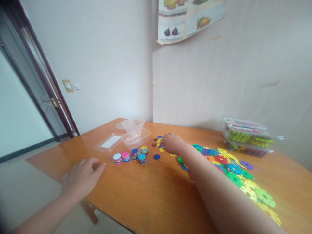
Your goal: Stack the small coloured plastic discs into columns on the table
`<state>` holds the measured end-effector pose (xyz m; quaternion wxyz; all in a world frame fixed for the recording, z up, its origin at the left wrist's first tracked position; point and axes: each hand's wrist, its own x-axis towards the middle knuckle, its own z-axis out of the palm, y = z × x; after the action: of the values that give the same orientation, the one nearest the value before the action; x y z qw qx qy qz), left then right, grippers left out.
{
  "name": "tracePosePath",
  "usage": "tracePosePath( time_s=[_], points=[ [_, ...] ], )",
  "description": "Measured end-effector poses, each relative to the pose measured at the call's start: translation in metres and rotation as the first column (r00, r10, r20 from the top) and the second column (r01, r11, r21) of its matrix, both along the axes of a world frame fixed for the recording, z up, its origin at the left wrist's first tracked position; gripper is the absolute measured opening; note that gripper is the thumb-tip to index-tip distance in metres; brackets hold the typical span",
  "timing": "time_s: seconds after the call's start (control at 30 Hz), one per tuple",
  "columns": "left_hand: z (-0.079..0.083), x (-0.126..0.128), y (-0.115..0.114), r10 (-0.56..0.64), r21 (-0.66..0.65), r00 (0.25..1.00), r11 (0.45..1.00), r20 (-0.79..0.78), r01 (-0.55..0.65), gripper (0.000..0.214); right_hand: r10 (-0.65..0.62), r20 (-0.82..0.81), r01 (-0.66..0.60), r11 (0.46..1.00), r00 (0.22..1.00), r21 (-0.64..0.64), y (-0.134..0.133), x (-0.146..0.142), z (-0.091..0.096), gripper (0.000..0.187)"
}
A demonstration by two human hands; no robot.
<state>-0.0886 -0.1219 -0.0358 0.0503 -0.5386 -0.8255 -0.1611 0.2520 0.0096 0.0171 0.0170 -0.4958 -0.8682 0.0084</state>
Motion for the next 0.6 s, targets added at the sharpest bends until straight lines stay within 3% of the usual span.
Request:
tracePosePath(
  time_s=[0.2,0.37,0.6],
  points=[
    [0.000,0.000,0.000,0.000,0.001,1.000,1.000,-0.007,0.000,0.050,0.087,0.039,-0.087,0.996,0.995,0.014,0.000,0.001,-0.012,0.034],
    [0.001,0.000,0.000,-0.004,-0.004,1.000,1.000,-0.007,0.004,0.050,0.082,0.042,-0.083,0.996,0.996,0.018,0.004,0.002,-0.016,0.029],
    [0.000,-0.001,0.001,-0.012,0.002,1.000,1.000,-0.009,0.012,0.050,-0.032,-0.019,0.034,0.996,0.999,0.088,0.002,-0.004,-0.002,0.025]
  ],
)
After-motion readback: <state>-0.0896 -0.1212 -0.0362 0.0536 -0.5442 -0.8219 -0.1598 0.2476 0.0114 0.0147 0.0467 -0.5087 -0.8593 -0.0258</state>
